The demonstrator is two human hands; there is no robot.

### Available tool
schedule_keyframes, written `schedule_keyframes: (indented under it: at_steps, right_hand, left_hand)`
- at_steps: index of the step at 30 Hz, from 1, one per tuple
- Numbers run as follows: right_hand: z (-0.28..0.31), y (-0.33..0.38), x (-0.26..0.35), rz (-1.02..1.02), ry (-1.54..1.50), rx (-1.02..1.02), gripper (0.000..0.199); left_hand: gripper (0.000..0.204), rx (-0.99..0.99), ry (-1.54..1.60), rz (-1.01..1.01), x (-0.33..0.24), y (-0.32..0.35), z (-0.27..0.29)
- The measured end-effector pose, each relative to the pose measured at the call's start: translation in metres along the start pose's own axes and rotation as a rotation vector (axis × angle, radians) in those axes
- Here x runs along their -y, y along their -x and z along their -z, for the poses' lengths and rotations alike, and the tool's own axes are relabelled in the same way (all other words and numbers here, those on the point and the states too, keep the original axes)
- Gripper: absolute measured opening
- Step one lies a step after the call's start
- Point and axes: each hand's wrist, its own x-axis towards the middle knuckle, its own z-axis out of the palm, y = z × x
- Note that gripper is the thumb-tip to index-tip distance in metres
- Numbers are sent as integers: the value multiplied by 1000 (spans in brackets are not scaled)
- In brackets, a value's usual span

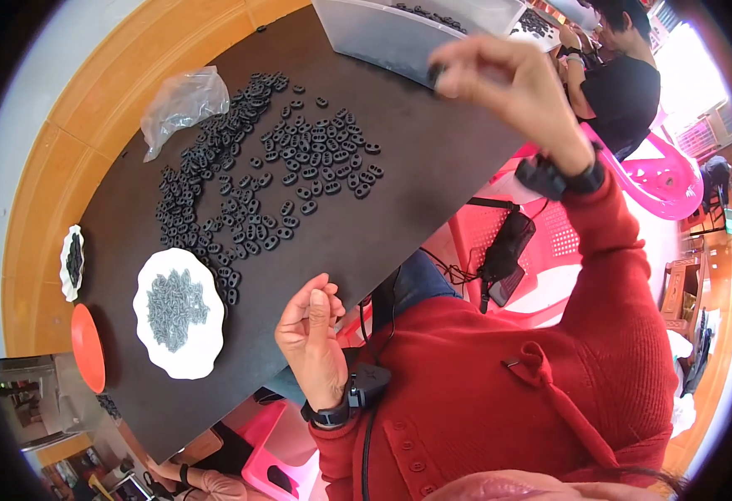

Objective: Joining small black plastic ring components together to form a larger mesh or structure.

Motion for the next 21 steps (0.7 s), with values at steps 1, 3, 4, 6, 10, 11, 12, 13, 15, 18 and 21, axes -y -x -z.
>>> schedule_keyframes:
  at_steps: [1,3,4,6,10,11,12,13,15,18,21]
  right_hand:
    - [10,-16,-10,49,115,-80,24]
    - [-3,-95,-24,188,149,-166,27]
    - [-2,-116,-40,192,145,-158,27]
    - [11,-148,-72,161,305,-185,29]
    - [8,-174,-96,24,454,-150,37]
    - [3,-175,-99,97,426,-163,37]
    - [-2,-176,-102,168,397,-176,37]
    - [-4,-169,-86,167,412,-174,37]
    - [-50,-147,-29,144,240,-106,35]
    - [-82,-124,17,198,239,124,32]
    - [-120,-100,20,199,274,444,29]
  left_hand:
    - [29,-17,-3,-12,-1,-1,2]
    - [28,-30,7,-16,1,-1,9]
    - [28,-38,21,-21,1,0,13]
    - [28,-41,23,-11,1,0,15]
    - [29,-46,29,-24,-1,4,25]
    - [29,-52,28,-24,-2,4,27]
    - [30,-41,49,-20,-4,3,28]
    - [30,-16,80,-9,-4,-1,29]
    - [31,-50,72,-23,-4,0,37]
    - [31,-52,65,-23,-3,0,40]
    - [30,-52,52,-23,-2,1,44]
